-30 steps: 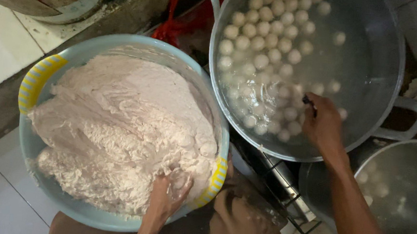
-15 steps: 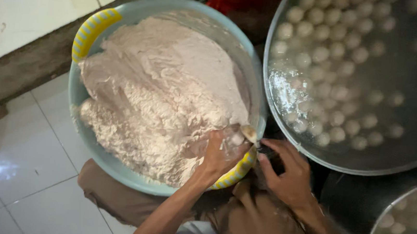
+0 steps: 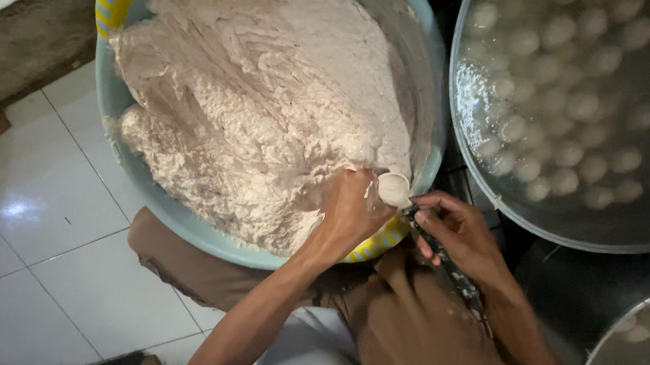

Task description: The person scoops dough from a large basin using a small scoop and releases small dough balls into a large metal pan. The process is repeated continuously throughout the clip.

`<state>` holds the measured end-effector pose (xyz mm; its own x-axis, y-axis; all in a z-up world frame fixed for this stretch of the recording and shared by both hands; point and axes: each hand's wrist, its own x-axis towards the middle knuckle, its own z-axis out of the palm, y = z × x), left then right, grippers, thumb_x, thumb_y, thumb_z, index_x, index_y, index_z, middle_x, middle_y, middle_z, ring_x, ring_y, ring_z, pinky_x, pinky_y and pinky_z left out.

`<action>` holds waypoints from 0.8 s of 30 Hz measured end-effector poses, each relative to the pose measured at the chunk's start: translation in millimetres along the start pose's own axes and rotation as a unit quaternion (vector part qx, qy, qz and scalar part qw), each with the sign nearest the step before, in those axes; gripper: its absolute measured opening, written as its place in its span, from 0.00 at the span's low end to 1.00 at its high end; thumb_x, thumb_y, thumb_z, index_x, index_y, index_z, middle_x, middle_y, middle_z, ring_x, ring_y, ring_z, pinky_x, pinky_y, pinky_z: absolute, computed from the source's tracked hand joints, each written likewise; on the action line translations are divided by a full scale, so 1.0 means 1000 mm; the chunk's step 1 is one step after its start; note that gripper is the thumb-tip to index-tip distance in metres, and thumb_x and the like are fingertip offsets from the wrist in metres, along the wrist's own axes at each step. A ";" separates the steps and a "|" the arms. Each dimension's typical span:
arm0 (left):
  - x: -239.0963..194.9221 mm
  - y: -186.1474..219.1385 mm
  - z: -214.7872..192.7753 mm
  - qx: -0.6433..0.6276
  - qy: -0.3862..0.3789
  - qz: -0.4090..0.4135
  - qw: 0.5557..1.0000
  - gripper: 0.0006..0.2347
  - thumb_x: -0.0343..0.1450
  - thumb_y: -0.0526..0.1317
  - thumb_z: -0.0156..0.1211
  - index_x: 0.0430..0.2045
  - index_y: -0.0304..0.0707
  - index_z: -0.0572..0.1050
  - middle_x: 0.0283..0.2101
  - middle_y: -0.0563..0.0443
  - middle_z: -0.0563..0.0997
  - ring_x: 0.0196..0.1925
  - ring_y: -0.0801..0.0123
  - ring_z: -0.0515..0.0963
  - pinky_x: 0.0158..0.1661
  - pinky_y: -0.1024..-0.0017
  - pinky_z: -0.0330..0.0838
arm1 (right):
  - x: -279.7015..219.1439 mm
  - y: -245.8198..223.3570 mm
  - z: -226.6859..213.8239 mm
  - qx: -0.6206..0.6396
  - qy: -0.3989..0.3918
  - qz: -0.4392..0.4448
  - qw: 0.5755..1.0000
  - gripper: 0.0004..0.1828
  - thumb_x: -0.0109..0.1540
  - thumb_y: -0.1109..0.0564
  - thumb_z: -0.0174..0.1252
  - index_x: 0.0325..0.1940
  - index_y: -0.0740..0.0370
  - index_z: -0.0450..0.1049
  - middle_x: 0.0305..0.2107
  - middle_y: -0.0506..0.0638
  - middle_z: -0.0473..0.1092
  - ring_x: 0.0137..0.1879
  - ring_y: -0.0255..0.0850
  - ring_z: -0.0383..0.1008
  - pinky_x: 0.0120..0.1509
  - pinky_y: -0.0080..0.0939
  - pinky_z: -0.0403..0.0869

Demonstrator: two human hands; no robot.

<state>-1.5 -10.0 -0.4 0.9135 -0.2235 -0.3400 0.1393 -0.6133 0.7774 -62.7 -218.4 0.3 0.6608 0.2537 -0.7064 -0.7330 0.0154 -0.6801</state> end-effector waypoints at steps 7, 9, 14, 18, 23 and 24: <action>-0.001 -0.022 0.005 0.110 -0.067 -0.021 0.991 0.10 0.59 0.41 0.72 0.27 0.34 0.83 0.27 0.30 0.82 0.31 0.39 0.83 0.34 0.49 0.77 | 0.003 -0.003 0.005 -0.001 -0.018 0.080 0.997 0.15 0.65 0.55 0.53 0.52 0.68 0.72 0.36 0.52 0.78 0.21 0.32 0.69 0.20 0.33 0.67; 0.002 -0.027 0.008 0.148 -0.062 -0.038 0.986 0.11 0.62 0.43 0.72 0.27 0.32 0.82 0.29 0.28 0.82 0.33 0.36 0.82 0.36 0.46 0.76 | -0.001 -0.009 0.007 -0.007 -0.040 0.084 0.996 0.16 0.65 0.54 0.53 0.52 0.68 0.73 0.38 0.53 0.79 0.21 0.33 0.70 0.21 0.32 0.69; -0.006 -0.043 0.006 0.078 -0.041 0.005 0.996 0.08 0.61 0.40 0.68 0.28 0.35 0.82 0.32 0.31 0.83 0.35 0.39 0.82 0.36 0.48 0.75 | -0.021 -0.020 -0.008 -0.030 -0.012 0.082 0.996 0.17 0.65 0.54 0.55 0.54 0.64 0.75 0.36 0.56 0.79 0.25 0.36 0.74 0.26 0.36 0.73; 0.002 -0.071 -0.014 0.096 -0.038 -0.010 0.995 0.06 0.68 0.40 0.63 0.31 0.39 0.82 0.31 0.36 0.84 0.34 0.42 0.83 0.36 0.51 0.76 | -0.030 -0.036 -0.071 -0.082 0.130 -0.004 0.988 0.16 0.70 0.52 0.53 0.54 0.66 0.75 0.35 0.57 0.77 0.36 0.38 0.77 0.39 0.38 0.77; 0.051 -0.117 -0.086 0.290 0.228 0.091 0.925 0.10 0.72 0.43 0.64 0.41 0.37 0.77 0.39 0.36 0.80 0.45 0.39 0.79 0.47 0.49 0.73 | -0.007 -0.052 -0.179 -0.246 0.355 -0.105 0.896 0.16 0.70 0.56 0.48 0.57 0.65 0.74 0.43 0.55 0.75 0.42 0.43 0.75 0.44 0.46 0.76; 0.060 -0.127 -0.107 0.361 0.305 0.208 0.856 0.10 0.72 0.41 0.62 0.44 0.40 0.76 0.47 0.38 0.81 0.55 0.39 0.79 0.56 0.49 0.72 | -0.002 -0.049 -0.195 -0.328 0.382 -0.139 0.853 0.15 0.71 0.57 0.49 0.57 0.67 0.74 0.45 0.57 0.75 0.45 0.47 0.76 0.47 0.48 0.75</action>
<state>76.8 136.0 -62.9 0.8869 -0.2337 0.3984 -0.3177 -0.9348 0.1588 3.6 -408.7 -3.0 0.8901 -0.3801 -0.2516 -0.4489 -0.6358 -0.6278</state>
